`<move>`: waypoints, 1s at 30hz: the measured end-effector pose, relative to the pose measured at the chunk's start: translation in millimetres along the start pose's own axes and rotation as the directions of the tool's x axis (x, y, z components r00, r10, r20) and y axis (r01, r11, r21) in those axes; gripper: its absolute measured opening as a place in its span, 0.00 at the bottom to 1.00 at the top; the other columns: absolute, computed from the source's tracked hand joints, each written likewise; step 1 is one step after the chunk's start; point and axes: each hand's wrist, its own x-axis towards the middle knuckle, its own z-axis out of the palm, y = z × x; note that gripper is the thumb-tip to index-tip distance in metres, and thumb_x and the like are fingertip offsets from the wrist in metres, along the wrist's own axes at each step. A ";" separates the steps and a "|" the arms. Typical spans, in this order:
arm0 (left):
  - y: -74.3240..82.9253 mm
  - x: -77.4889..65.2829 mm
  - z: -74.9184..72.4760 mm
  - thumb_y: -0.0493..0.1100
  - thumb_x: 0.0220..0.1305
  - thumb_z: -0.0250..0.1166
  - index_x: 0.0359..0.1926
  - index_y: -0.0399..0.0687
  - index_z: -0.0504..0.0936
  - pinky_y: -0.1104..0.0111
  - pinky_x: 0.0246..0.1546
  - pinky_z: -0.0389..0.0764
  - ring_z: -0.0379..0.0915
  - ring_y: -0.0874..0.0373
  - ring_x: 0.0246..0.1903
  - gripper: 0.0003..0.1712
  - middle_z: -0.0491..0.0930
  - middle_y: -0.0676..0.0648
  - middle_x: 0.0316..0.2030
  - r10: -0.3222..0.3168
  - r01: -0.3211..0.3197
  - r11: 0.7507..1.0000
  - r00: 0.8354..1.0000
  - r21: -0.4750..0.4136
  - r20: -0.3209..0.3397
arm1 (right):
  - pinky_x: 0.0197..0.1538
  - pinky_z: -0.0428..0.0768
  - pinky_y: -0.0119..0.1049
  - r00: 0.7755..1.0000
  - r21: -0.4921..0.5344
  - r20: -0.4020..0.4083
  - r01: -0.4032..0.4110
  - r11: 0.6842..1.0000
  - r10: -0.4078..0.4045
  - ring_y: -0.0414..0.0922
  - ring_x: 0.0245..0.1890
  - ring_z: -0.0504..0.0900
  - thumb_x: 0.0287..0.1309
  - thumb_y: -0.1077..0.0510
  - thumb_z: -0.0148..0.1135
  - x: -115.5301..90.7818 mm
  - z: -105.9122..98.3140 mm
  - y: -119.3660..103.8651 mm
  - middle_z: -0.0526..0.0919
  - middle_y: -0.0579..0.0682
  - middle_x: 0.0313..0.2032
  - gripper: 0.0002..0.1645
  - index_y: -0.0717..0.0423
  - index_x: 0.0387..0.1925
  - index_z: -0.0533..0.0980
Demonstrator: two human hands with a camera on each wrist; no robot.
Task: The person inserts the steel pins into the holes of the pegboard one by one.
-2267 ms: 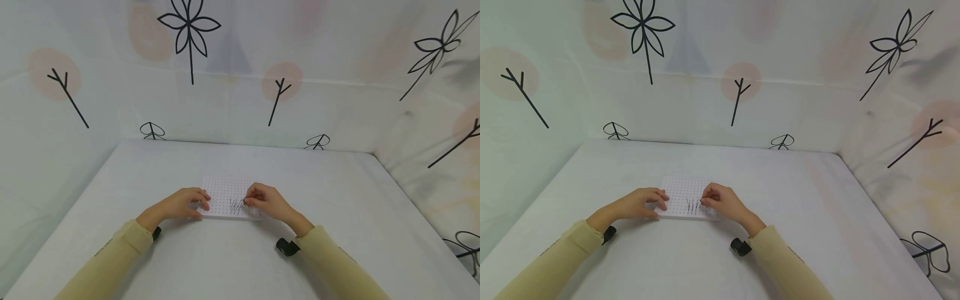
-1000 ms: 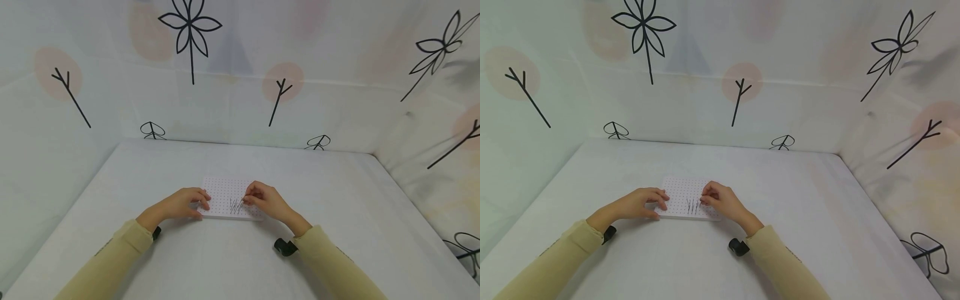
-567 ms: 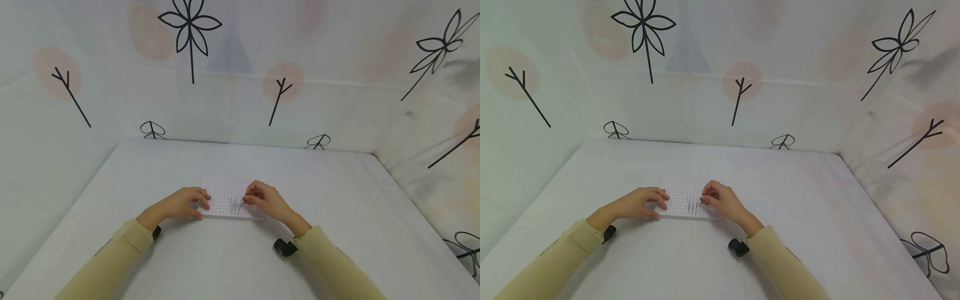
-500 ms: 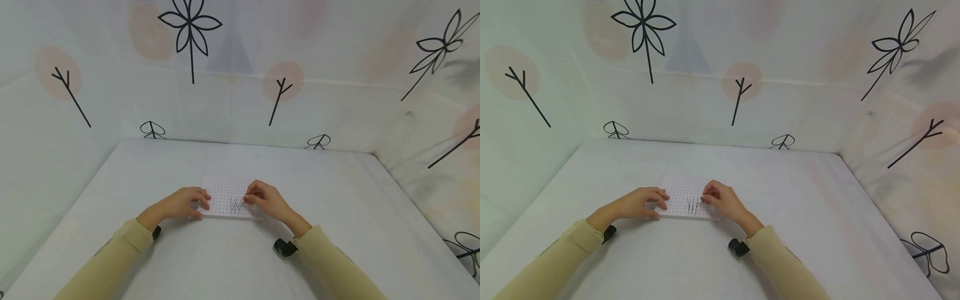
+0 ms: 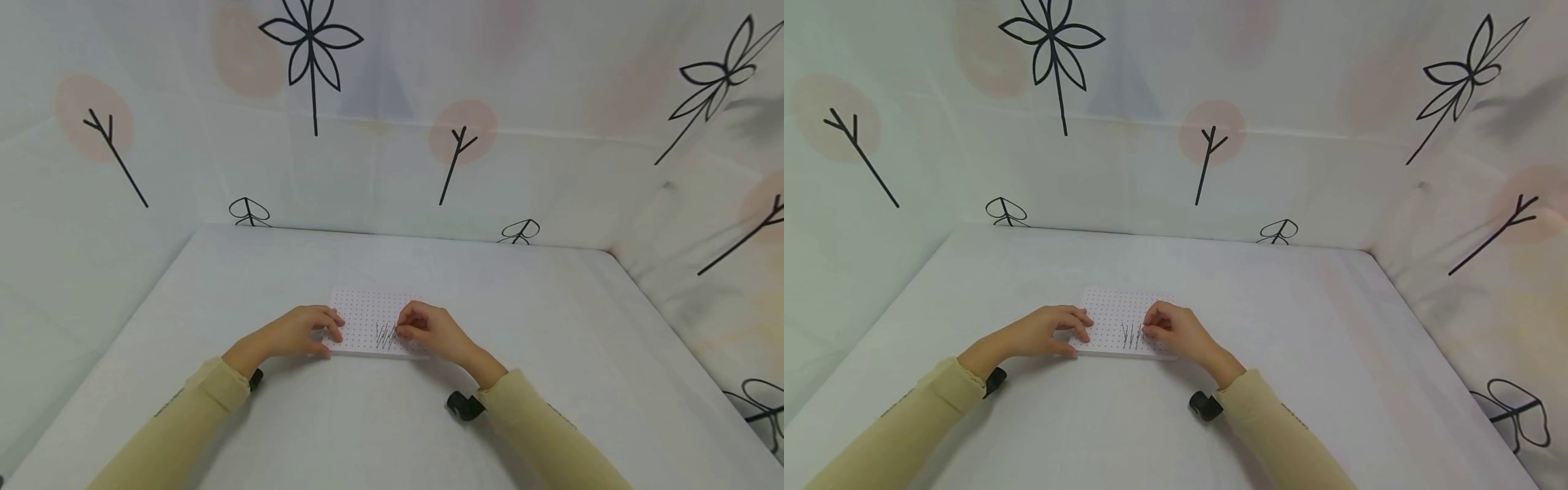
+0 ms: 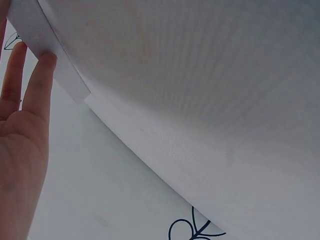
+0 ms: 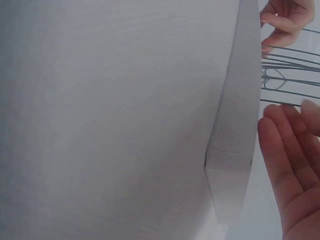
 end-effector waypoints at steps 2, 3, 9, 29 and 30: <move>0.2 0.2 0.0 0.36 0.46 0.74 0.33 0.54 0.84 0.53 0.61 0.61 0.62 0.48 0.60 0.12 0.76 0.51 0.51 0.002 -0.002 1.000 1.000 0.003 0.001 | 0.42 0.79 0.33 1.000 -0.016 0.004 0.007 1.000 -0.007 0.42 0.35 0.80 0.54 0.67 0.63 -0.6 -1.1 -0.4 0.80 0.48 0.33 0.07 0.58 0.34 0.74; 0.3 0.3 0.0 0.36 0.46 0.74 0.33 0.54 0.84 0.53 0.61 0.60 0.62 0.48 0.60 0.12 0.76 0.51 0.51 0.002 -0.002 1.000 1.000 0.004 0.002 | 0.43 0.79 0.33 1.000 -0.026 0.003 0.009 1.000 -0.008 0.42 0.36 0.80 0.54 0.68 0.63 -1.0 -1.9 -0.6 0.80 0.48 0.34 0.07 0.58 0.34 0.75; -0.2 -0.4 -0.4 0.37 0.47 0.73 0.34 0.55 0.84 0.54 0.61 0.61 0.63 0.49 0.59 0.12 0.76 0.51 0.51 0.002 -0.002 1.000 1.000 0.005 0.009 | 0.44 0.79 0.35 1.000 -0.060 -0.016 -0.009 0.998 0.008 0.42 0.37 0.80 0.53 0.68 0.64 -5.9 -7.8 -0.4 0.80 0.47 0.35 0.08 0.58 0.35 0.75; -3.4 -25.8 -5.1 0.47 0.57 0.67 0.43 0.51 0.82 0.53 0.49 0.74 0.73 0.45 0.49 0.13 0.77 0.47 0.49 -0.186 0.201 0.979 0.943 0.026 -0.277 | 0.45 0.78 0.39 0.980 -0.148 -0.149 -0.150 0.977 0.128 0.44 0.40 0.80 0.57 0.59 0.64 -37.3 -38.2 8.5 0.82 0.50 0.41 0.13 0.60 0.43 0.77; -3.5 -28.6 -6.5 0.47 0.58 0.66 0.44 0.50 0.82 0.52 0.49 0.74 0.72 0.45 0.49 0.13 0.77 0.47 0.49 -0.204 0.224 0.974 0.933 0.035 -0.297 | 0.45 0.78 0.40 0.979 -0.163 -0.161 -0.154 0.975 0.127 0.45 0.41 0.80 0.57 0.59 0.64 -40.0 -40.8 9.5 0.81 0.51 0.42 0.14 0.61 0.44 0.77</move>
